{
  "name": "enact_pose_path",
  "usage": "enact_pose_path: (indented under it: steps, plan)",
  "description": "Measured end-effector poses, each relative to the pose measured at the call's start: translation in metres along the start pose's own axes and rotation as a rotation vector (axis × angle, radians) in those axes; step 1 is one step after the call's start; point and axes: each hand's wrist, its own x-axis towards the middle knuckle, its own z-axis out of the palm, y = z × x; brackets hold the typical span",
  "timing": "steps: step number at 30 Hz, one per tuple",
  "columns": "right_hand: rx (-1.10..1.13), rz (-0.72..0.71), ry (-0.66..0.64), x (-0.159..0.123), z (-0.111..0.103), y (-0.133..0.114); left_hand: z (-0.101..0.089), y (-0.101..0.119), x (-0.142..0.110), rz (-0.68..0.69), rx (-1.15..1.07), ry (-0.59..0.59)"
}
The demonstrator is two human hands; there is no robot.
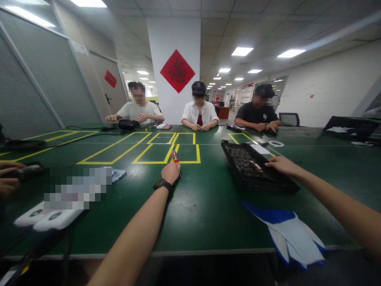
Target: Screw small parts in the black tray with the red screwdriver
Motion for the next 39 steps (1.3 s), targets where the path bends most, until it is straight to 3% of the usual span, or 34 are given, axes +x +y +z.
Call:
enact_pose_path:
  steps: [5,9,12,16,22,23,25,26,28,29,31,33,35,39]
  plan:
    - [0.011,-0.089,-0.064,0.020,0.058,-0.094,-0.007,-0.003,-0.002,0.011,-0.168,0.006]
    - [0.030,-0.118,-0.074,0.026,0.091,-0.142,-0.007,-0.004,-0.001,0.046,-0.241,0.025]
    - [0.031,-0.122,-0.077,0.026,0.103,-0.159,-0.008,-0.002,-0.002,0.059,-0.256,0.075]
    - [0.017,-0.125,-0.061,0.023,0.108,-0.162,-0.014,0.006,-0.006,0.067,-0.200,0.156]
    - [0.022,-0.138,0.055,0.010,0.093,-0.174,-0.035,0.032,-0.020,0.192,-0.110,0.184]
    - [0.071,-0.172,0.098,0.008,0.089,-0.181,-0.039,0.038,-0.024,0.240,-0.108,0.181]
    - [0.390,-0.320,0.152,0.004,0.081,-0.200,-0.045,0.051,-0.035,0.367,-0.103,0.181]
    - [0.615,-0.370,0.093,0.003,0.078,-0.209,-0.047,0.058,-0.041,0.435,-0.103,0.160]
    - [1.005,-0.331,0.001,0.005,0.072,-0.221,-0.051,0.067,-0.050,0.572,-0.137,0.130]
    - [1.117,-0.299,-0.025,0.008,0.070,-0.222,-0.052,0.069,-0.051,0.619,-0.166,0.126]
    - [1.049,-0.199,-0.014,0.017,0.066,-0.213,-0.050,0.066,-0.047,0.664,-0.244,0.149]
    - [0.621,-0.078,0.008,0.027,0.063,-0.191,-0.044,0.053,-0.034,0.606,-0.354,0.228]
    - [0.458,-0.013,-0.015,0.032,0.066,-0.165,-0.032,0.034,-0.016,0.523,-0.431,0.284]
    - [0.205,0.079,-0.009,0.028,0.085,-0.131,0.003,0.004,0.010,0.458,-0.549,0.144]
